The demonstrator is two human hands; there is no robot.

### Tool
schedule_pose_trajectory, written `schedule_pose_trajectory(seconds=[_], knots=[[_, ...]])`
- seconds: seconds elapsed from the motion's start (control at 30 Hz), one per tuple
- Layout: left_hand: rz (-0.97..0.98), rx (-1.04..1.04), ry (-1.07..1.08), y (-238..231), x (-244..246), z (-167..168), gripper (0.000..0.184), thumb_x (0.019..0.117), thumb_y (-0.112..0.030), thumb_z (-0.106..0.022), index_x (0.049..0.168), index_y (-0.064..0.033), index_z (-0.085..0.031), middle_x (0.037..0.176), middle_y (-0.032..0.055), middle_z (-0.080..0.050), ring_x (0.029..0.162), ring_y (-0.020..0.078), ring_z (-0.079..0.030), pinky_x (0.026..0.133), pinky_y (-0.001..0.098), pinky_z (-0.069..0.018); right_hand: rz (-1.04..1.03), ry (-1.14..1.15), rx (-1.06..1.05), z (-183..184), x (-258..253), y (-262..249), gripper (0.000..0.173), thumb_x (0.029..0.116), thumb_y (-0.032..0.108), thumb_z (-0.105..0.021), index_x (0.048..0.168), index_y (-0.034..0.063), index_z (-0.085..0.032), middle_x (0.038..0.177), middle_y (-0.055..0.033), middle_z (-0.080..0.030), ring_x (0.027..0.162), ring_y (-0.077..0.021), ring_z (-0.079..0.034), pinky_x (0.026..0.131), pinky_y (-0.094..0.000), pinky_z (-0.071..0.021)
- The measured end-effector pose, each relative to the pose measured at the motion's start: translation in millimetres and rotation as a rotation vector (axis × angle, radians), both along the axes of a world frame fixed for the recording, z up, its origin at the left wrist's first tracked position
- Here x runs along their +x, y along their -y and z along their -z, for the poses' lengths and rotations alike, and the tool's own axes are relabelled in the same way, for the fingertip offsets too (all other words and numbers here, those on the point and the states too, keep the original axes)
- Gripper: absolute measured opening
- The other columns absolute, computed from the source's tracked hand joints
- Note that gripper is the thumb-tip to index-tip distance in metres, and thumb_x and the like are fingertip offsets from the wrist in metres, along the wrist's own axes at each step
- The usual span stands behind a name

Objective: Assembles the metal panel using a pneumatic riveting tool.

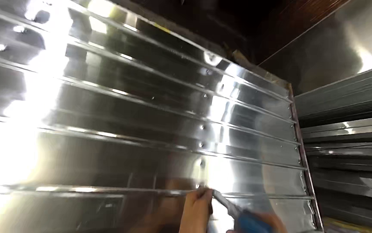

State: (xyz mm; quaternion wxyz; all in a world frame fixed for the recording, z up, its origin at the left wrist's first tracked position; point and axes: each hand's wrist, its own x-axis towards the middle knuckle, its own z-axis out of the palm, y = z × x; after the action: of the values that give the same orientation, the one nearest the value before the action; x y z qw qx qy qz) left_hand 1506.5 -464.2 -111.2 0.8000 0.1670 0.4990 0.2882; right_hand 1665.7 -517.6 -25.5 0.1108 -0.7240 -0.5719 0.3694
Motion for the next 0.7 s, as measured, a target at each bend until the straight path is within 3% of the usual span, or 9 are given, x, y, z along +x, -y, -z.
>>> schedule_pose_trajectory(seconds=[0.07, 0.13, 0.23, 0.33, 0.37, 0.4, 0.5, 0.63, 0.7], knots=[[-0.050, -0.019, 0.087, -74, 27, 0, 0.036, 0.1094, -0.017, -0.043, 0.078, -0.0080, -0.057, 0.053, -0.0044, -0.041, 0.041, 0.0053, -0.037, 0.039, 0.0206, -0.0327, 0.005, 0.098, 0.065, 8, 22, -75, 0.044, 0.0814, 0.042, -0.083, 0.103, 0.0050, -0.072, 0.088, -0.0054, -0.073, 0.079, -0.0147, -0.071, 0.075, -0.0388, -0.0616], [-0.087, -0.047, 0.166, -136, 45, 1, 0.030, 0.1097, -0.017, -0.041, 0.085, -0.0072, -0.054, 0.054, -0.0025, -0.042, 0.041, 0.0058, -0.038, 0.039, 0.0195, -0.0324, 0.005, 0.158, 0.029, 17, 37, -153, 0.037, 0.0808, 0.046, -0.081, 0.096, 0.0130, -0.073, 0.078, 0.0001, -0.070, 0.066, -0.0119, -0.068, 0.063, -0.0363, -0.0603], [0.011, 0.195, -0.047, -190, 47, 23, 0.024, 0.1085, -0.019, -0.046, 0.104, -0.0036, -0.065, 0.066, 0.0002, -0.049, 0.051, 0.0073, -0.042, 0.047, 0.0223, -0.0360, 0.028, 0.121, -0.138, 26, 36, -240, 0.022, 0.0863, 0.029, -0.082, 0.096, 0.0113, -0.072, 0.064, -0.0074, -0.067, 0.049, -0.0171, -0.062, 0.050, -0.0341, -0.0555], [0.028, 0.475, -0.416, -191, -7, 36, 0.029, 0.1063, -0.025, -0.056, 0.131, -0.0144, -0.067, 0.096, 0.0098, -0.068, 0.076, 0.0203, -0.062, 0.066, 0.0404, -0.0517, -0.010, 0.072, -0.144, 46, 36, -270, 0.019, 0.0865, 0.025, -0.081, 0.099, 0.0130, -0.072, 0.061, -0.0095, -0.066, 0.043, -0.0190, -0.061, 0.044, -0.0338, -0.0537], [-0.026, 0.601, -0.581, -182, -37, 39, 0.035, 0.1055, -0.028, -0.058, 0.139, -0.0188, -0.062, 0.097, 0.0094, -0.071, 0.076, 0.0215, -0.066, 0.067, 0.0438, -0.0562, -0.020, 0.050, -0.130, 50, 36, -270, 0.019, 0.0869, 0.025, -0.080, 0.100, 0.0133, -0.072, 0.061, -0.0094, -0.066, 0.043, -0.0191, -0.060, 0.042, -0.0334, -0.0535], [-0.145, 0.730, -0.745, -172, -69, 43, 0.040, 0.1041, -0.028, -0.059, 0.143, -0.0196, -0.058, 0.086, 0.0060, -0.068, 0.064, 0.0174, -0.062, 0.057, 0.0396, -0.0541, -0.017, 0.025, -0.127, 50, 34, -269, 0.018, 0.0883, 0.024, -0.080, 0.100, 0.0131, -0.073, 0.061, -0.0092, -0.065, 0.042, -0.0187, -0.059, 0.041, -0.0326, -0.0521], [-0.356, 0.847, -1.138, -155, -157, 49, 0.044, 0.1041, -0.023, -0.051, 0.146, -0.0099, -0.051, 0.075, 0.0067, -0.058, 0.054, 0.0112, -0.046, 0.053, 0.0341, -0.0423, 0.053, -0.068, -0.216, 52, 34, -271, 0.015, 0.0922, 0.021, -0.077, 0.100, 0.0090, -0.074, 0.060, -0.0097, -0.063, 0.043, -0.0179, -0.058, 0.042, -0.0319, -0.0523], [-0.223, 0.977, -1.373, -168, -201, 75, 0.044, 0.1045, -0.024, -0.045, 0.141, -0.0024, -0.053, 0.070, 0.0166, -0.056, 0.053, 0.0320, -0.050, 0.052, 0.0544, -0.0406, 0.005, -0.024, -0.410, 28, 23, -293, 0.014, 0.0970, 0.019, -0.070, 0.101, 0.0055, -0.070, 0.065, -0.0106, -0.064, 0.049, -0.0183, -0.062, 0.047, -0.0320, -0.0553], [-0.132, 1.023, -1.445, -176, -195, 81, 0.044, 0.1028, -0.028, -0.044, 0.138, -0.0042, -0.059, 0.070, 0.0189, -0.059, 0.055, 0.0387, -0.054, 0.051, 0.0603, -0.0400, -0.087, 0.132, -0.515, 12, 13, -314, 0.018, 0.0960, 0.024, -0.073, 0.107, 0.0096, -0.070, 0.080, -0.0076, -0.068, 0.064, -0.0166, -0.065, 0.059, -0.0330, -0.0553]])
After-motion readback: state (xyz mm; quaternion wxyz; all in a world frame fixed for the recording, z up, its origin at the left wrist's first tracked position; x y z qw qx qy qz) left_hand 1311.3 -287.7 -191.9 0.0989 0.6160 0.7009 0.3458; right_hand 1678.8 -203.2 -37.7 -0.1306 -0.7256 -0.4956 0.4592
